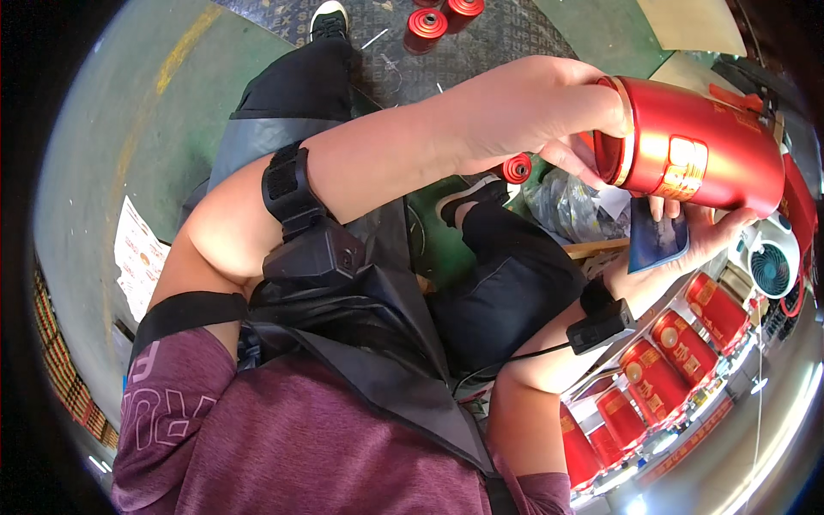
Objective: The person is wiping down red metal canisters or fire extinguisher-like containers with a blue cloth.
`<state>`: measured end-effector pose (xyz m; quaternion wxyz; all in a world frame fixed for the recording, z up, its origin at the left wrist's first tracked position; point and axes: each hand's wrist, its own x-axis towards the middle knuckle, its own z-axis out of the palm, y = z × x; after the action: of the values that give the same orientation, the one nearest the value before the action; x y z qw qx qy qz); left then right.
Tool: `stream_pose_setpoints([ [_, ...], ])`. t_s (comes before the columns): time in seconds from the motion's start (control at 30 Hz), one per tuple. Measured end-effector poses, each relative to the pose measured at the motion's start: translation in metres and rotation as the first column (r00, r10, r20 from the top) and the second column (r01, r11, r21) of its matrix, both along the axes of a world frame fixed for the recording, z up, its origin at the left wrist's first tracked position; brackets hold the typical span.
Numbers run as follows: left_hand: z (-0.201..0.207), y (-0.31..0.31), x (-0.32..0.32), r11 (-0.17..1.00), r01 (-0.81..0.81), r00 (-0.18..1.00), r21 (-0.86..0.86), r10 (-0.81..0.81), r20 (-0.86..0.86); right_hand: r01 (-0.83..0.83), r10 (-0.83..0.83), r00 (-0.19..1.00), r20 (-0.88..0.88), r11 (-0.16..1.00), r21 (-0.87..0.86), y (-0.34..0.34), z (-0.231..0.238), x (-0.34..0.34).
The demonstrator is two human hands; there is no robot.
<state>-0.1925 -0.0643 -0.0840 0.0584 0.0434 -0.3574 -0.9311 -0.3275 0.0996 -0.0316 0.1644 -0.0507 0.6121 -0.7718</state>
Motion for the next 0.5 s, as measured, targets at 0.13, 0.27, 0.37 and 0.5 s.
stream_pose_setpoints([
  [0.13, 0.001, 0.001, 0.001, 0.999, 0.018, 1.000, 0.044, -0.019, 0.002, -0.008, 0.008, 1.000, -0.015, 1.000, -0.003, 0.005, -0.003, 0.002],
  [0.27, 0.001, 0.000, 0.002, 0.999, 0.041, 0.999, 0.009, -0.041, 0.010, 0.048, -0.031, 0.990, -0.138, 0.992, 0.116, -0.005, 0.000, 0.014],
  [0.37, 0.001, 0.003, -0.001, 0.998, 0.041, 0.999, -0.040, -0.041, 0.011, 0.097, -0.070, 0.980, -0.184, 0.984, 0.146, -0.017, 0.006, 0.021],
  [0.5, 0.003, 0.001, 0.001, 0.993, 0.020, 1.000, -0.118, -0.019, 0.012, 0.031, -0.021, 0.991, -0.134, 0.997, 0.077, -0.020, 0.003, 0.014],
])
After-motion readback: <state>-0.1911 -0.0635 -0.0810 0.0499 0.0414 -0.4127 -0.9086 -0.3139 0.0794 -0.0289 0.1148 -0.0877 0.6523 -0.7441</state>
